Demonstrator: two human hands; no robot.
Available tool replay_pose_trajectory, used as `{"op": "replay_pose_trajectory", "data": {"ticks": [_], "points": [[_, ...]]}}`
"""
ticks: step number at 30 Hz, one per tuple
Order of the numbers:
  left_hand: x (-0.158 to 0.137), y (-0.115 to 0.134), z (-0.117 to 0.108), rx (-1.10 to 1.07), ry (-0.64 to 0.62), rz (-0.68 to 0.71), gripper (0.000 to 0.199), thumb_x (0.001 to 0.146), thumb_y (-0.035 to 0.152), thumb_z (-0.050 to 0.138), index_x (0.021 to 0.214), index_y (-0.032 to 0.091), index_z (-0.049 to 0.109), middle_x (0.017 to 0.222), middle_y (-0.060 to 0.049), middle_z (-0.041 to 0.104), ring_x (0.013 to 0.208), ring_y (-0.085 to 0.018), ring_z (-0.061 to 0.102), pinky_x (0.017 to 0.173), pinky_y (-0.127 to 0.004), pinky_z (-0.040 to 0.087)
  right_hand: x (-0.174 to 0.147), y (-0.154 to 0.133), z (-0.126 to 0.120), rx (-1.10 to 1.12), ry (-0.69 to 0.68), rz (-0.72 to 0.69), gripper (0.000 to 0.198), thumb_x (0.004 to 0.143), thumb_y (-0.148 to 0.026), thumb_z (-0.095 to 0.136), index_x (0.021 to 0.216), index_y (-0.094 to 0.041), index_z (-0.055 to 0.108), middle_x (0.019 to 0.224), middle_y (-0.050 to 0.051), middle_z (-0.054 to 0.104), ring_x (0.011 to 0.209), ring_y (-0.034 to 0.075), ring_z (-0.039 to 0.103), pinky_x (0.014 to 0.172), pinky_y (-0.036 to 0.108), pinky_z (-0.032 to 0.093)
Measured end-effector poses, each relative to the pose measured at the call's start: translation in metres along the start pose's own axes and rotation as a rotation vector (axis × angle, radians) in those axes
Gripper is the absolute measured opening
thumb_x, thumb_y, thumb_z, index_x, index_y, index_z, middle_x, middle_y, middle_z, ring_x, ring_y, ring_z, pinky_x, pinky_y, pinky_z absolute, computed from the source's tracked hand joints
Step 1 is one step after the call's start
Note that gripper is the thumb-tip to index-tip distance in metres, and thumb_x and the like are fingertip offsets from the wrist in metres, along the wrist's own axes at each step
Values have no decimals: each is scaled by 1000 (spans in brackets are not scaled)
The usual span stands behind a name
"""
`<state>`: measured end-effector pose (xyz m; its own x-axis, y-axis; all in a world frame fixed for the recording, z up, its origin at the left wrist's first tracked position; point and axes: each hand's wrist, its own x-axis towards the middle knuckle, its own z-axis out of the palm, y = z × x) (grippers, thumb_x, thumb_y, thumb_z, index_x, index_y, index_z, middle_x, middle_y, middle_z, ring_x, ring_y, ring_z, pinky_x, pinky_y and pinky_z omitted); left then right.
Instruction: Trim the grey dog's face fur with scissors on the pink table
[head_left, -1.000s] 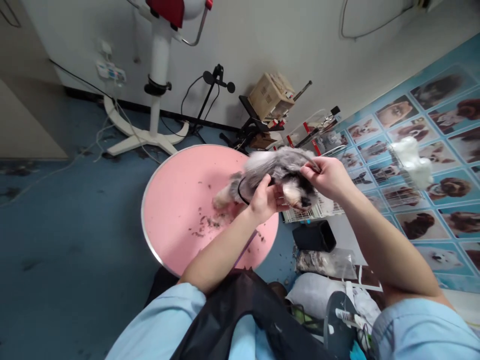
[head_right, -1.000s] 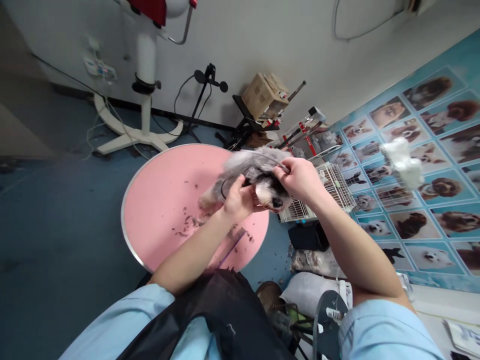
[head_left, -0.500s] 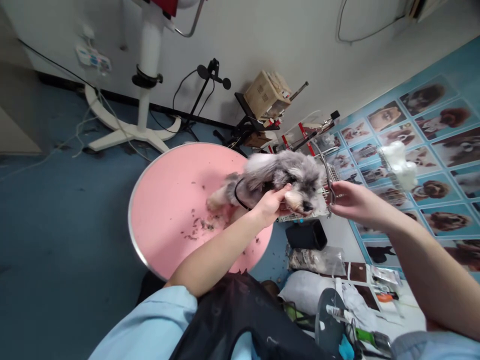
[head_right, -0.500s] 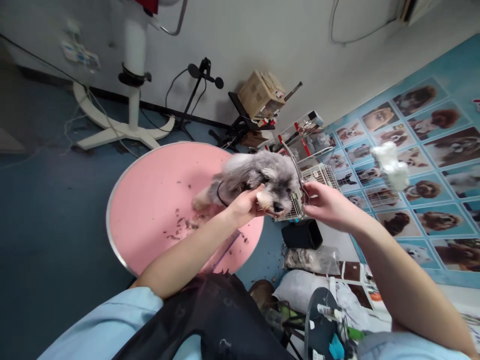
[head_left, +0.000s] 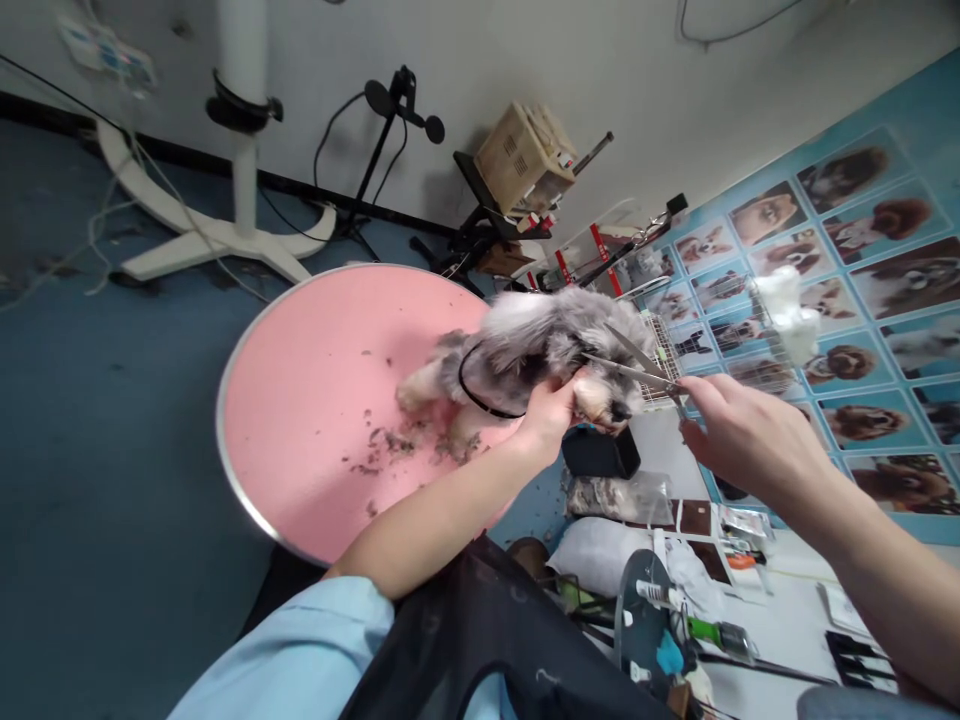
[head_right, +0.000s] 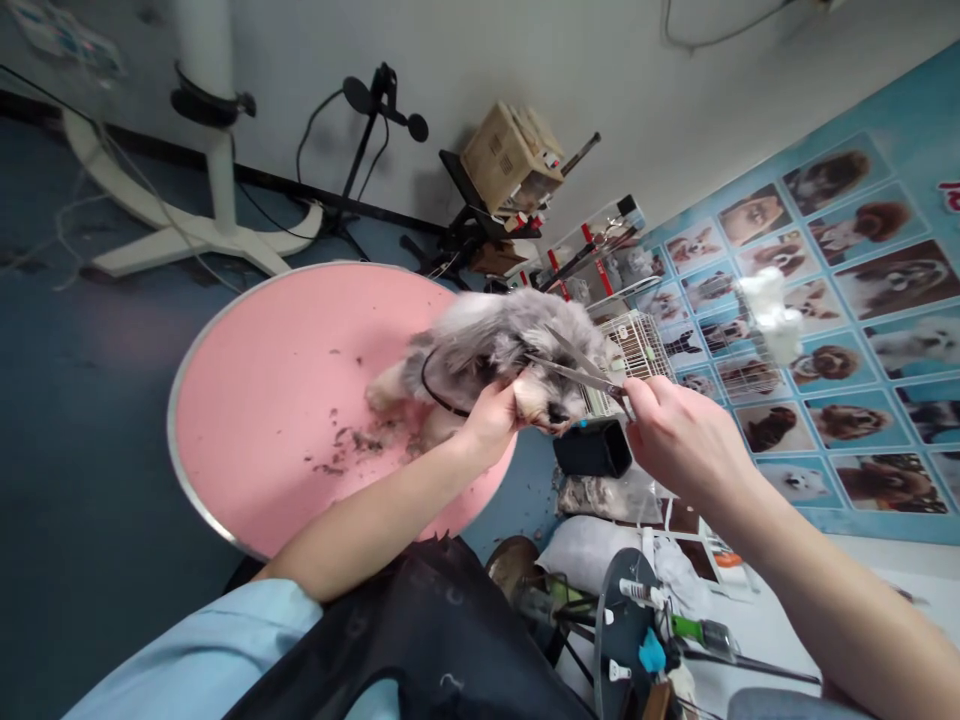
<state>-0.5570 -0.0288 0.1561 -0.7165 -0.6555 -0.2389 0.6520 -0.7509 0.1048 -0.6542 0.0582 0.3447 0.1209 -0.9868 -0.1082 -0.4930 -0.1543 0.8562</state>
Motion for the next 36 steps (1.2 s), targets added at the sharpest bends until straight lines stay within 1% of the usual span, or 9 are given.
{"op": "replay_pose_trajectory", "data": {"ticks": [3, 6, 10, 14, 19, 22, 27, 31, 36], "points": [[1, -4, -1, 3, -25, 36, 15, 79, 26, 82, 77, 15, 72, 69, -1, 70, 64, -14, 64, 65, -25, 53, 5, 1, -3, -30, -6, -6, 24, 87, -14, 56, 104, -15, 74, 90, 9, 74, 64, 18, 63, 54, 30, 33], [4, -11, -4, 14, -48, 61, 18, 77, 30, 84, 79, 15, 74, 73, -2, 72, 72, -16, 67, 72, -27, 56, 6, 2, -2, -33, 6, 28, 24, 87, -15, 55, 102, -15, 74, 86, 9, 72, 63, 18, 62, 52, 30, 32], [6, -19, -6, 17, -41, 100, 25, 77, 36, 86, 87, 15, 77, 79, -3, 75, 82, -20, 70, 79, -30, 57, 2, 2, 5, 4, 12, 97, 29, 86, -17, 56, 109, -17, 74, 90, 9, 73, 66, 19, 64, 51, 30, 35], [4, -22, -6, 7, -7, 109, 29, 75, 39, 88, 89, 16, 78, 84, -4, 76, 85, -20, 71, 82, -32, 57, -5, 0, 13, 47, 54, 107, 31, 89, -20, 58, 116, -16, 72, 96, 9, 75, 66, 19, 64, 51, 30, 38], [2, -23, -4, 26, 57, 97, 27, 74, 36, 90, 86, 16, 78, 89, -3, 79, 85, -20, 71, 85, -32, 55, -15, -7, 13, 60, 163, 37, 28, 93, -17, 55, 118, -14, 69, 101, 11, 77, 76, 20, 68, 60, 30, 44], [3, -25, -4, 0, 54, 121, 26, 75, 36, 91, 88, 17, 78, 95, -4, 81, 91, -20, 72, 91, -33, 54, -20, -9, 10, 26, 146, -6, 27, 94, -15, 53, 117, -15, 68, 99, 10, 77, 75, 20, 66, 64, 30, 43], [5, -30, -5, 1, 19, 128, 28, 76, 39, 90, 90, 17, 78, 94, -4, 81, 88, -20, 71, 89, -33, 55, -22, -7, 11, -28, 120, 9, 29, 94, -11, 51, 116, -17, 69, 90, 9, 75, 74, 20, 62, 66, 32, 41], [4, -29, -5, 46, 21, 143, 21, 79, 35, 86, 88, 18, 78, 90, -3, 80, 87, -20, 71, 90, -33, 55, -17, -4, 12, -51, 119, -15, 29, 94, -11, 50, 113, -15, 72, 87, 9, 73, 72, 21, 61, 68, 33, 43], [2, -22, 0, 47, 23, 178, 12, 83, 25, 79, 93, 18, 80, 103, -5, 82, 99, -22, 73, 97, -33, 54, -12, -5, 13, -55, 95, -8, 31, 93, -11, 51, 114, -15, 73, 88, 10, 74, 74, 22, 63, 69, 33, 45]]}}
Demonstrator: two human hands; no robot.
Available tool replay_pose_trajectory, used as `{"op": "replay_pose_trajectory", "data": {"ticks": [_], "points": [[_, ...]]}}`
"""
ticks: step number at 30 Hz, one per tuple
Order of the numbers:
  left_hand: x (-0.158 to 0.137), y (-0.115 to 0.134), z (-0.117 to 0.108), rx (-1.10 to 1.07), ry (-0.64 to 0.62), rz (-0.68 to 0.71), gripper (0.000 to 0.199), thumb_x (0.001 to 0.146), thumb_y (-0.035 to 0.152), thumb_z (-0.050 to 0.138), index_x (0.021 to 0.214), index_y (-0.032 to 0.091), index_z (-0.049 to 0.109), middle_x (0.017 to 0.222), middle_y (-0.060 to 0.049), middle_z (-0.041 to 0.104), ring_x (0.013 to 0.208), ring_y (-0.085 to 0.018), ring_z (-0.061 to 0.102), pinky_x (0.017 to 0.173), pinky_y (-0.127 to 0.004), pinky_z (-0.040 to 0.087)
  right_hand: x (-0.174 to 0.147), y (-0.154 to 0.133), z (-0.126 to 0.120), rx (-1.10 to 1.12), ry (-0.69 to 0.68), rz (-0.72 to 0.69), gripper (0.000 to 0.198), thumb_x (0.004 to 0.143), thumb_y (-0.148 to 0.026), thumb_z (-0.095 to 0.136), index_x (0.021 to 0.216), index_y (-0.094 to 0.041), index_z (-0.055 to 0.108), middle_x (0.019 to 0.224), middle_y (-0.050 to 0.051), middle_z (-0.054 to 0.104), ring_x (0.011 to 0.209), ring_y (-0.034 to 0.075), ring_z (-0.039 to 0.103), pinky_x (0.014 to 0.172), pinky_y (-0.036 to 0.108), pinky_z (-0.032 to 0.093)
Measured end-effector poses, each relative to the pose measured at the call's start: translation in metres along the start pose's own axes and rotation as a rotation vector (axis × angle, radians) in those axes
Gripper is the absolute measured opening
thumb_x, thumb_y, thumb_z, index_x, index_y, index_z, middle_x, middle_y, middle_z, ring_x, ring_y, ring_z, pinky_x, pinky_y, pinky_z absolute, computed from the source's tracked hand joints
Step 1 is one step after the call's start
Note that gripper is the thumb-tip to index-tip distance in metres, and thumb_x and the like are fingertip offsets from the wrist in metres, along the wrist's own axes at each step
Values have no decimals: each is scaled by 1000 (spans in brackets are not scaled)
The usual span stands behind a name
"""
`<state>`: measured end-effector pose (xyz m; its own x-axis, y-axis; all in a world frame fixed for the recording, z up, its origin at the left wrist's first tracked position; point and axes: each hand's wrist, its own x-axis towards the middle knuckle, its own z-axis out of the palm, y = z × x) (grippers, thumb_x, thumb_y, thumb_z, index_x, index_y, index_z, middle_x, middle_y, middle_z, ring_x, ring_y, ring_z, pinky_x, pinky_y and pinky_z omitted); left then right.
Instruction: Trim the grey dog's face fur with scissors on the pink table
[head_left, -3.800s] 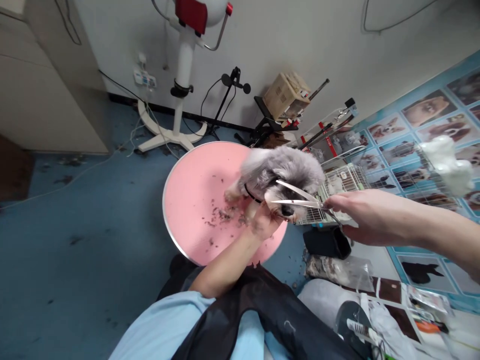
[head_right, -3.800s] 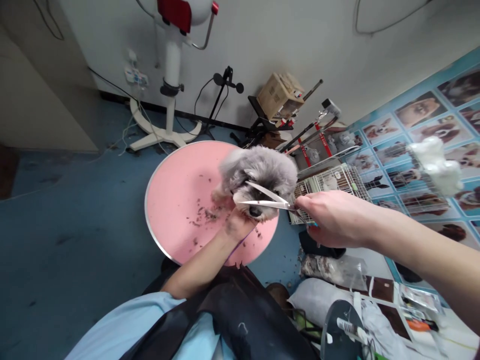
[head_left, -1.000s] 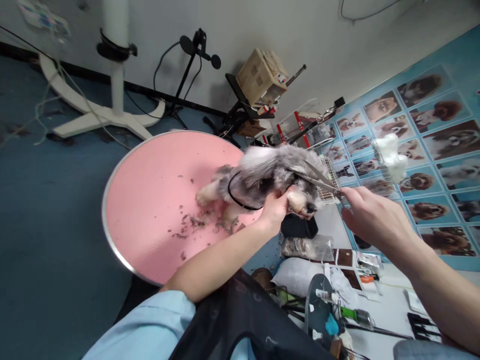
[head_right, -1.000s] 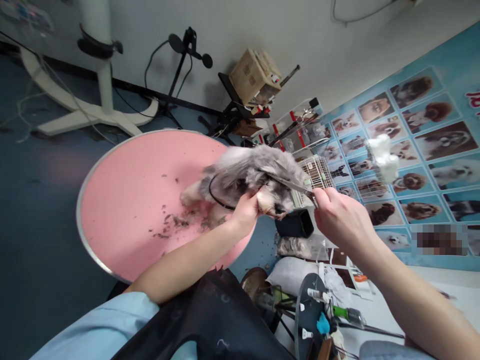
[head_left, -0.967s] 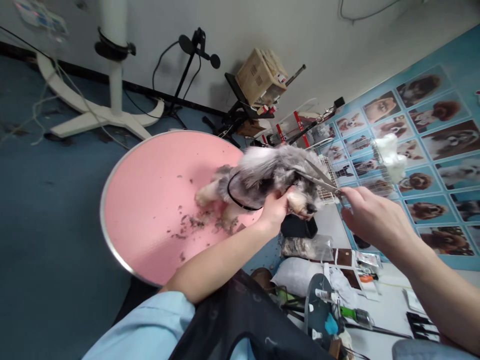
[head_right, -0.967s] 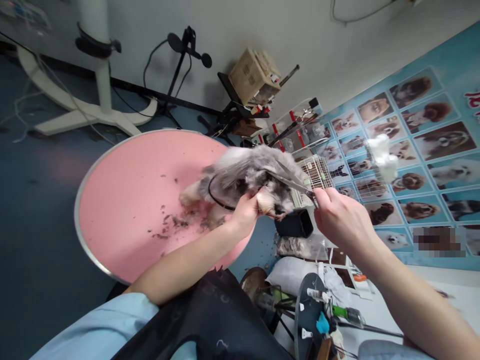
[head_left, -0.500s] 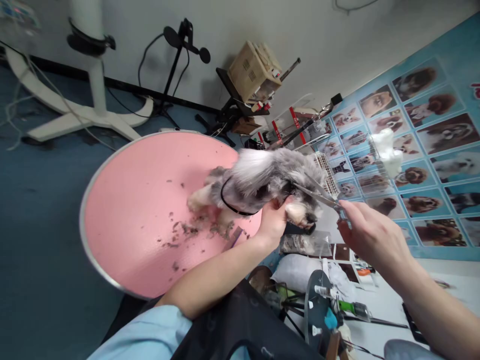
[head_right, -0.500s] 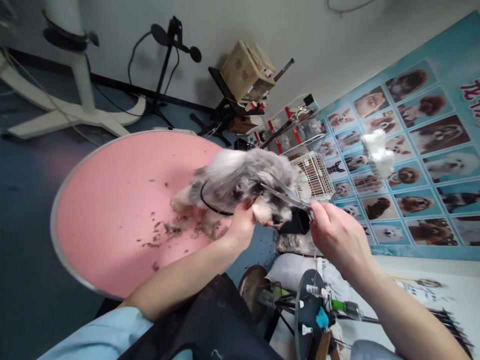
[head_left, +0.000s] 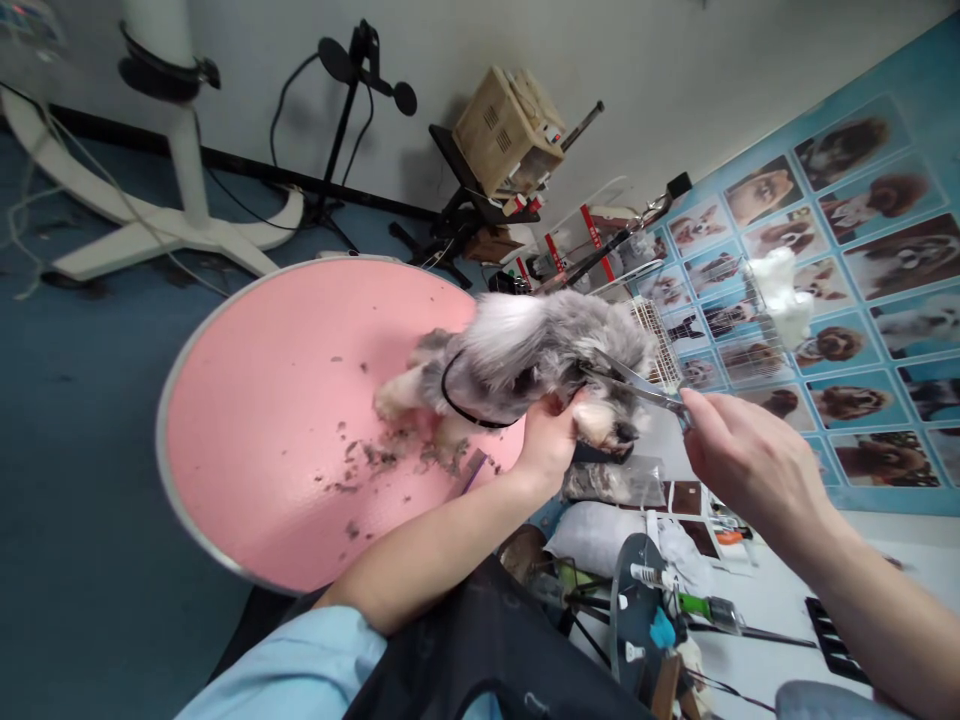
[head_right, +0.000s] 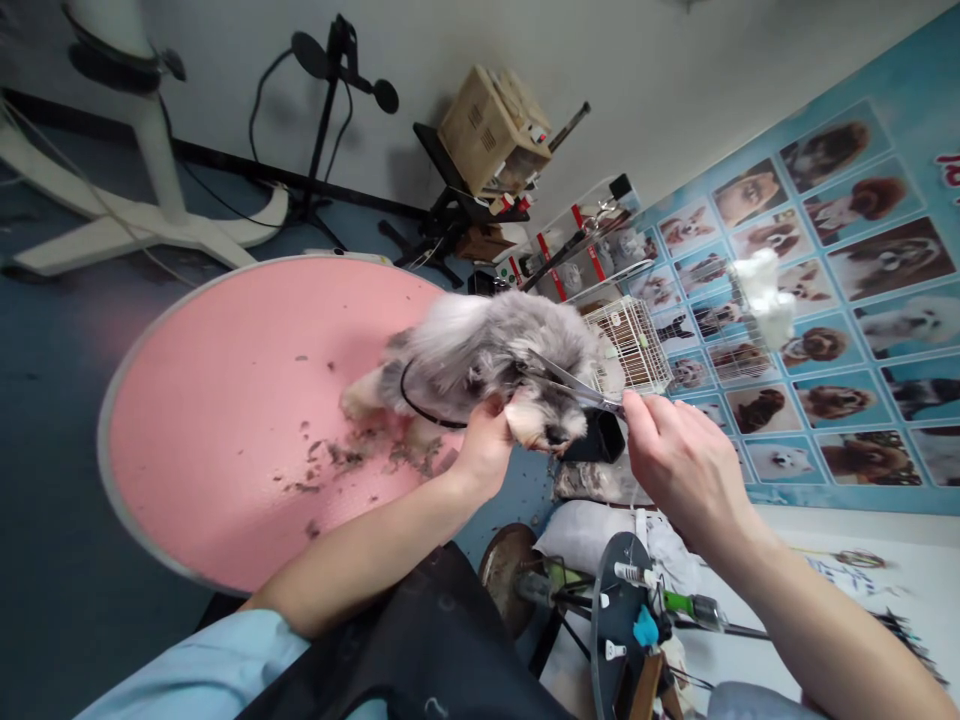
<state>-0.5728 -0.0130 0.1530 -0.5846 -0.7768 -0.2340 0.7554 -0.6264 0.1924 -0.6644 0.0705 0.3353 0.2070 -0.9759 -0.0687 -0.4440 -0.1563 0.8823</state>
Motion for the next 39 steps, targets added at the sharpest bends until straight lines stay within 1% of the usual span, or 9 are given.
{"op": "replay_pose_trajectory", "data": {"ticks": [5, 10, 15, 19, 24, 26, 30, 35, 39], "points": [[0, 0, 2, 0, 8, 4, 15, 83, 28, 80, 93, 17, 80, 102, -6, 82, 97, -21, 73, 94, -33, 55, -5, 0, 1, 6, 3, -3, 36, 95, -7, 49, 122, -13, 70, 84, 9, 73, 72, 20, 64, 64, 31, 41], [2, -6, -1, -8, 13, -35, 19, 78, 30, 84, 91, 17, 78, 94, -4, 80, 91, -21, 73, 89, -33, 57, -11, -1, 6, 66, 50, 62, 33, 99, -11, 49, 126, -13, 68, 95, 9, 78, 72, 18, 67, 61, 29, 42], [2, -7, -2, -3, 13, -82, 25, 76, 36, 87, 90, 18, 76, 90, -4, 79, 92, -23, 74, 87, -36, 59, -13, -1, 9, 110, 67, 53, 33, 97, -12, 48, 122, -15, 70, 93, 10, 77, 78, 21, 68, 68, 30, 47], [3, -8, -2, 7, 10, -35, 21, 79, 33, 83, 91, 18, 77, 96, -5, 80, 93, -22, 73, 89, -34, 57, -11, 0, 8, 66, 50, 28, 33, 95, -12, 50, 120, -16, 71, 91, 10, 75, 76, 22, 65, 70, 32, 48], [4, -12, -3, 11, 17, -67, 25, 78, 39, 86, 88, 18, 76, 86, -3, 78, 83, -22, 71, 81, -34, 57, -4, 1, 3, -24, -2, -10, 34, 96, -9, 48, 122, -14, 70, 89, 10, 73, 76, 22, 63, 72, 33, 45], [4, -11, -2, 11, 9, -45, 25, 78, 39, 86, 88, 18, 76, 87, -3, 79, 83, -21, 71, 81, -33, 57, -2, 1, 1, -45, 6, -22, 34, 97, -7, 47, 122, -13, 70, 89, 10, 73, 76, 22, 62, 73, 33, 45], [3, -5, 1, 19, 37, 8, 18, 77, 31, 85, 87, 18, 78, 92, -4, 80, 91, -21, 72, 87, -31, 55, 0, 0, 0, -25, 10, -24, 36, 97, -6, 45, 123, -11, 69, 86, 10, 71, 74, 23, 61, 72, 34, 44], [3, -4, 1, 46, 51, -9, 15, 77, 30, 84, 81, 17, 76, 84, -3, 77, 83, -19, 68, 80, -30, 53, -1, 0, 3, 0, 28, -6, 34, 97, -6, 47, 121, -12, 70, 85, 9, 72, 74, 22, 62, 70, 33, 43], [4, -6, -2, 74, 11, 17, 16, 78, 31, 81, 81, 16, 76, 81, -3, 76, 82, -19, 68, 83, -31, 53, -5, 7, 2, 24, 51, -10, 31, 98, -8, 48, 121, -15, 68, 94, 9, 76, 77, 21, 64, 73, 32, 46]]}}
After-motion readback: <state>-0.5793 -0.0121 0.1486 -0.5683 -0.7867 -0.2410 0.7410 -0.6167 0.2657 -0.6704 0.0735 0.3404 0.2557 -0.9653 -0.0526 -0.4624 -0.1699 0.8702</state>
